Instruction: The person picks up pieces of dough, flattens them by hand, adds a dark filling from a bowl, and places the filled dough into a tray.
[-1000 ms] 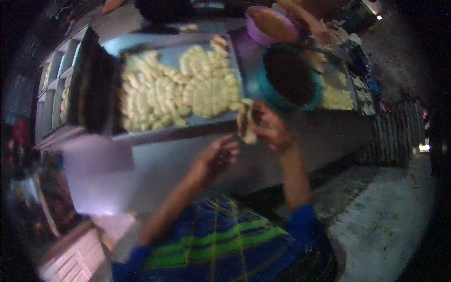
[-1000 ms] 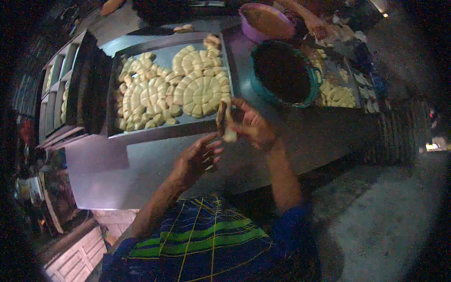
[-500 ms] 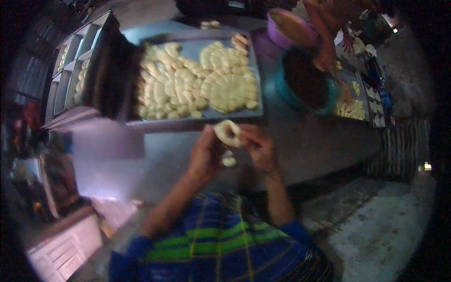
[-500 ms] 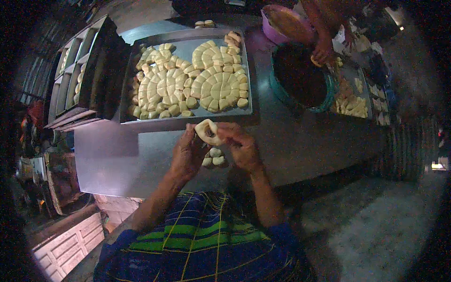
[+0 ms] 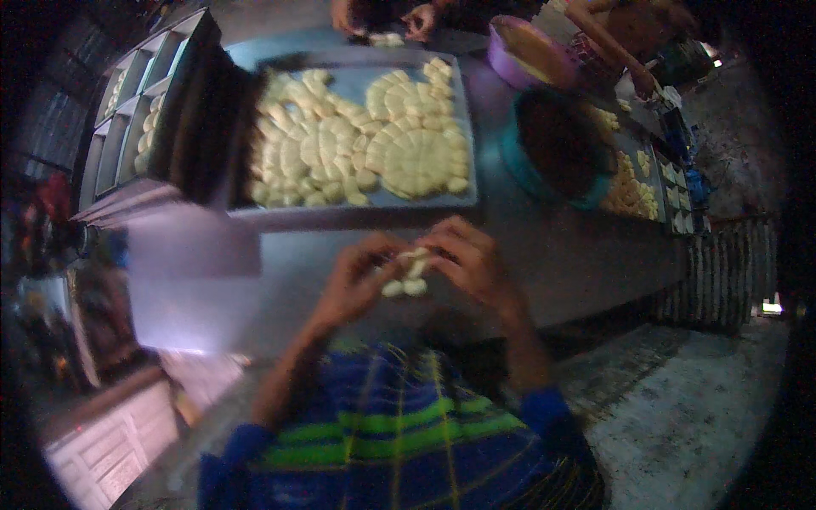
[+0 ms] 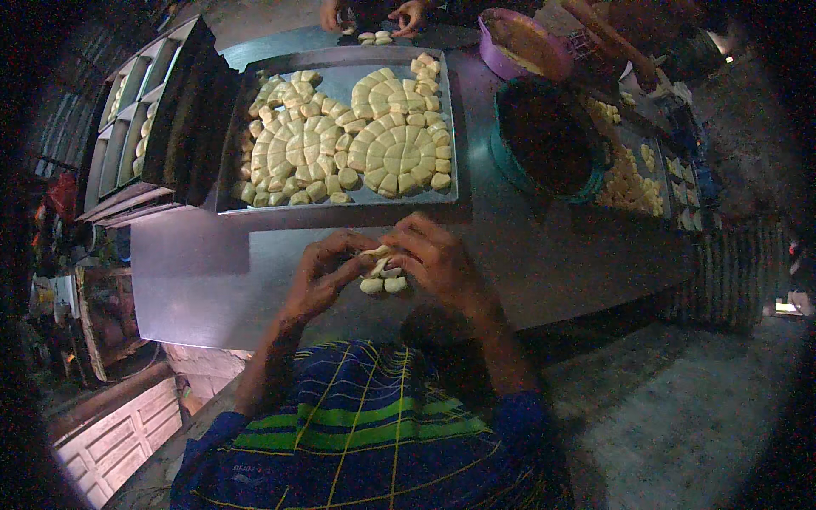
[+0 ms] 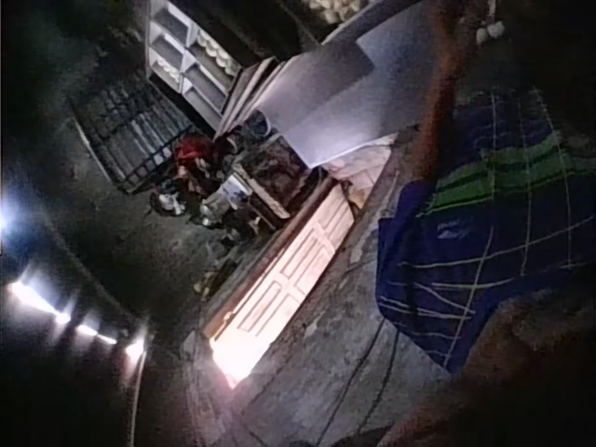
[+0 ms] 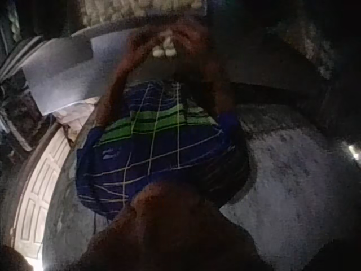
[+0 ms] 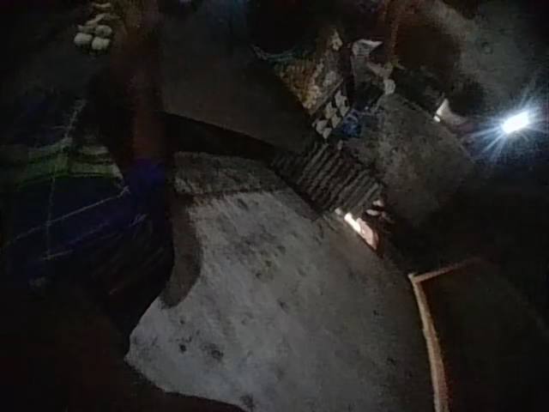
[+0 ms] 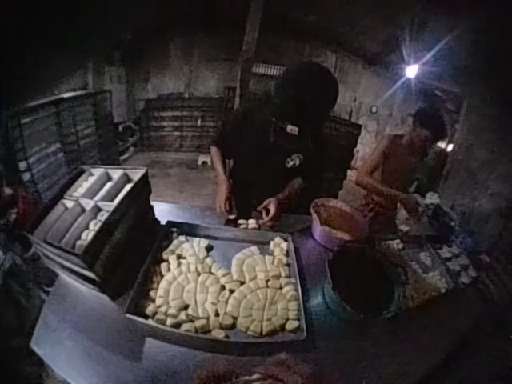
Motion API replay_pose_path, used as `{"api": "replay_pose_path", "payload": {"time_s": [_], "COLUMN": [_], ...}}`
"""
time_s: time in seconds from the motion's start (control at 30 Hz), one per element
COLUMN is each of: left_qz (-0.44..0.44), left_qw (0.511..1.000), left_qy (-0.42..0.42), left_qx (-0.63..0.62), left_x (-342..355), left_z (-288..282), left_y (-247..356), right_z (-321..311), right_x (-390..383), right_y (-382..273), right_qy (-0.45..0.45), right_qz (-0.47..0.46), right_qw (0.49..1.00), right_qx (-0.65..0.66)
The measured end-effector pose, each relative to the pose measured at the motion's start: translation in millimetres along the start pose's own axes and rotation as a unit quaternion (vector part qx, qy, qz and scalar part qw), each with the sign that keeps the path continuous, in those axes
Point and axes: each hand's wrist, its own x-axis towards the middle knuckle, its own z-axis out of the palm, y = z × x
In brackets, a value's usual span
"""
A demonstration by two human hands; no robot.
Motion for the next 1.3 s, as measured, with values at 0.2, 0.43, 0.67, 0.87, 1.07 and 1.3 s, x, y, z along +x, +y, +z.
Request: {"api": "replay_pose_path", "payload": {"time_s": [0.2,0.43,0.67,0.87,1.07,1.3], "left_qz": [-0.177,-0.140,-0.098,-0.053,-0.115,-0.036], "left_qw": [0.954,0.912,0.957,0.981,0.960,0.997], "left_qy": [0.027,0.058,0.050,0.090,0.132,0.067], "left_qx": [-0.241,-0.381,-0.270,-0.162,-0.217,-0.029], "left_x": [9,2,3,5,8,-2], "left_z": [-7,1,2,12,7,7], "left_y": [-13,-31,-20,-9,-18,-7], "right_z": [-1,51,56,59,48,35], "right_x": [2,-5,-13,-9,-14,-10], "right_y": [-17,-42,-37,-27,-24,-29], "right_qy": [0.009,0.159,0.208,0.213,0.138,0.107], "right_qz": [-0.103,-0.024,0.202,0.179,-0.036,0.190], "right_qw": [0.990,0.984,0.954,0.951,0.989,0.972], "right_qx": [-0.092,-0.078,0.072,0.136,-0.042,0.090]}}
